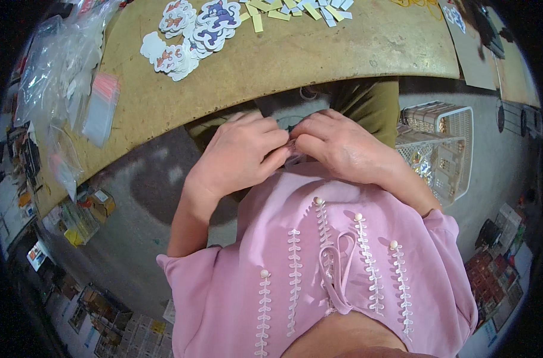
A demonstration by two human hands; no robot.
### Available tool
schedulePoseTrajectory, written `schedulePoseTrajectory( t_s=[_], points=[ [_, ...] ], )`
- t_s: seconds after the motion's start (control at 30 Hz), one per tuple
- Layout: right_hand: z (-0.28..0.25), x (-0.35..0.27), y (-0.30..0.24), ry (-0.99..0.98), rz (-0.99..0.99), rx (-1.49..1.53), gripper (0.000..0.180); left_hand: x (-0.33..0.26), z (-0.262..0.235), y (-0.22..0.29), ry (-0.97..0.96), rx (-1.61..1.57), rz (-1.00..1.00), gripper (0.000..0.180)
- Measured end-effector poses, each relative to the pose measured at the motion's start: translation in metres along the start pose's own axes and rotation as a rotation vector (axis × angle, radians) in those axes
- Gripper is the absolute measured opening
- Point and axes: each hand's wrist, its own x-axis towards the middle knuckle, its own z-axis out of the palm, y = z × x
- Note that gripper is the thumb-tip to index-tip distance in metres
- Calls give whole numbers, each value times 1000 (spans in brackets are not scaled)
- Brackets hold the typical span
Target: The person assembles small craft kits by placing stickers, rubber bands, and small rectangular pieces into clear plastic bags. They repeatedly pick items from the table, insert them into bags, and seal the bags.
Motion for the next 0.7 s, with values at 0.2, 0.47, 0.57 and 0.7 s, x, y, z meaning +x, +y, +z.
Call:
schedulePoseTrajectory(
  t_s=[0.2, 0.47, 0.57, 0.7],
  points=[
    [2, -2, 6, 44, -27, 114, 16, 0, -5, 0, 27, -25, 10, 24],
    [-17, 6, 1, -203, 13, 101, 14, 2, -3, -4, -24, 7, 124, 26],
    [-12, 5, 6, -104, 20, 77, 16, 5, -6, -7, -4, 49, 105, 26],
    [-8, 5, 5, 25, 6, 64, 18, 6, -10, -11, -8, 53, 80, 26]
  ],
)
